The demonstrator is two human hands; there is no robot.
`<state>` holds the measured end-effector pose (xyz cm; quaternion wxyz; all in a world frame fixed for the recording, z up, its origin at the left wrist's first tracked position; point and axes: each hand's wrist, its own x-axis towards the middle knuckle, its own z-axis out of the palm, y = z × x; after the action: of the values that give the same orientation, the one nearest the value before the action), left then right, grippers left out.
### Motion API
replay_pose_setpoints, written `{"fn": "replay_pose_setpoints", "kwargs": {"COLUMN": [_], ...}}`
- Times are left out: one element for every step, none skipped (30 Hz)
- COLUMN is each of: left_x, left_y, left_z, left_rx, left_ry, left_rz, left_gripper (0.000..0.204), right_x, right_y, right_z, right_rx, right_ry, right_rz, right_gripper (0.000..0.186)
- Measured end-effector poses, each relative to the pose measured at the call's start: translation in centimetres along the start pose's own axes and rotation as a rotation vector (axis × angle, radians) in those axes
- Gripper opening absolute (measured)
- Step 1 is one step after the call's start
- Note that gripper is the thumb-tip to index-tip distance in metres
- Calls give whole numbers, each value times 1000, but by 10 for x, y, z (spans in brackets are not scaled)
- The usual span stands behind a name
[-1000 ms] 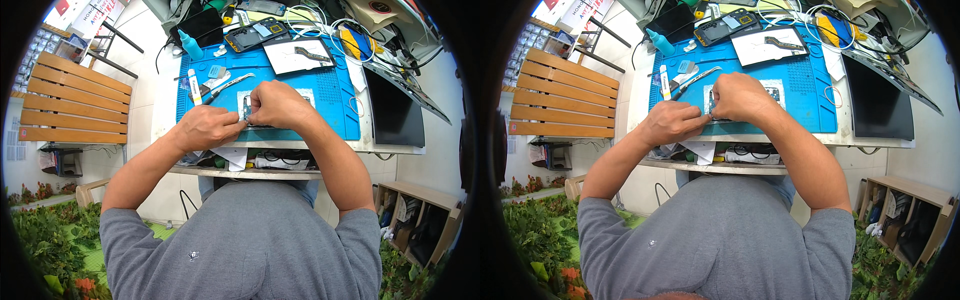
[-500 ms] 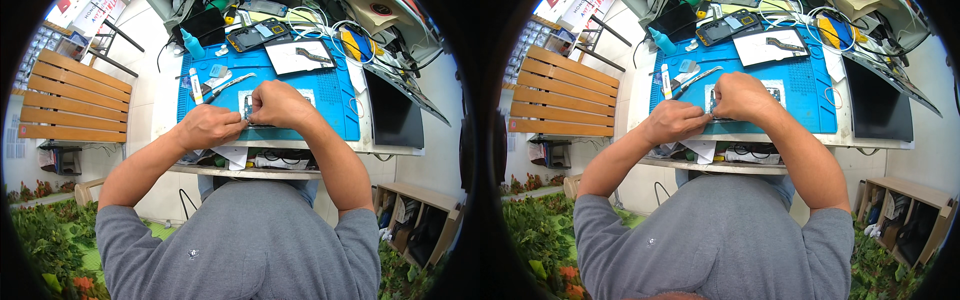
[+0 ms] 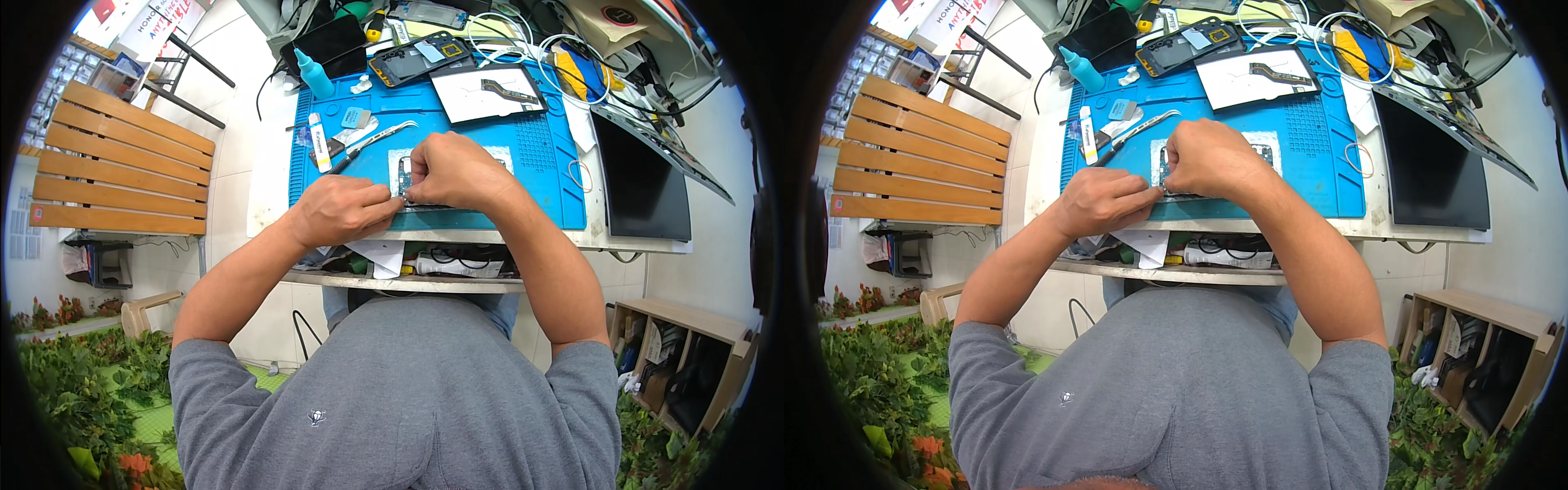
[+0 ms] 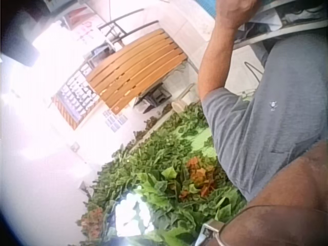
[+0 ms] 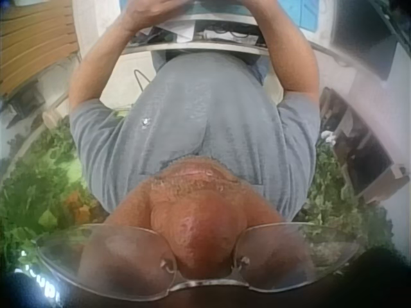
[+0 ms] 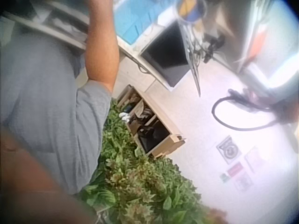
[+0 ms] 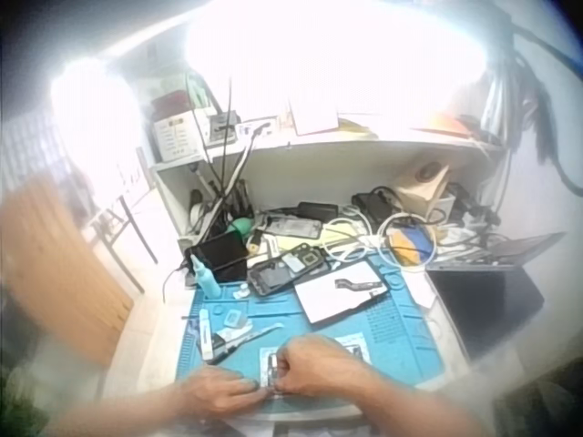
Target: The person works on the internal components of a disassembled mobile device, handling a circuit board and various internal cables using tweezers and hands at a repair bench.
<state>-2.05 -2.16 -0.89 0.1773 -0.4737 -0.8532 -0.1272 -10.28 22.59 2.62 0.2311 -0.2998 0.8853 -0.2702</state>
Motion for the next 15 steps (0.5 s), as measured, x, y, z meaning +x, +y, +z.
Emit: {"fn": "replay_pose_setpoints", "kwargs": {"left_x": [0, -1, -1, -2, -3, -4, -5, -6, -9, -11, -12, -13, -13, -12, -11], "left_y": [0, 1, 1, 1, 2, 4, 5, 6, 7, 8, 8, 9, 9, 9, 9], "left_z": [0, 0, 0, 1, 0, 0, 1, 1, 1, 1, 2, 2, 3, 2, 1], "left_rx": [-8, -8, 0, 8, 8, 3, -2, -3, -14, -25, -24, -40, -56, -55, -35], "left_ry": [6, 6, 5, 4, 4, 20, 36, 37, 50, 63, 63, 78, 93, 93, 81], "left_rz": [-6, -6, -14, -23, -22, -25, -28, -26, -36, -46, -47, -53, -59, -58, -63], "left_gripper": [28, 28, 27, 26, 26, 26, 25, 25, 26, 26, 26, 27, 28, 28, 28], "right_x": [0, 1, 1, 1, 1, 1, 1, 0, 0, 0, 0, 1, 1, 1, 1], "right_y": [0, 0, -1, -1, -1, 0, 0, 0, -1, -2, -2, -2, -2, -2, -3], "right_z": [0, 1, 0, 0, 0, 0, 0, 0, 0, 0, -1, -1, -1, -1, -1], "right_rx": [-3, -7, -7, -6, -6, -7, -2, 4, 3, 5, 6, 5, -2, -9, -9], "right_ry": [-1, -3, -2, -4, -5, -3, -5, -6, -5, -6, -6, -5, -8, -10, -11], "right_rz": [4, 7, 7, 9, 12, 13, 12, 12, 11, 14, 18, 17, 21, 25, 26], "right_gripper": [23, 23, 23, 22, 22, 22, 22, 22, 22, 22, 22, 22, 22, 22, 22]}}
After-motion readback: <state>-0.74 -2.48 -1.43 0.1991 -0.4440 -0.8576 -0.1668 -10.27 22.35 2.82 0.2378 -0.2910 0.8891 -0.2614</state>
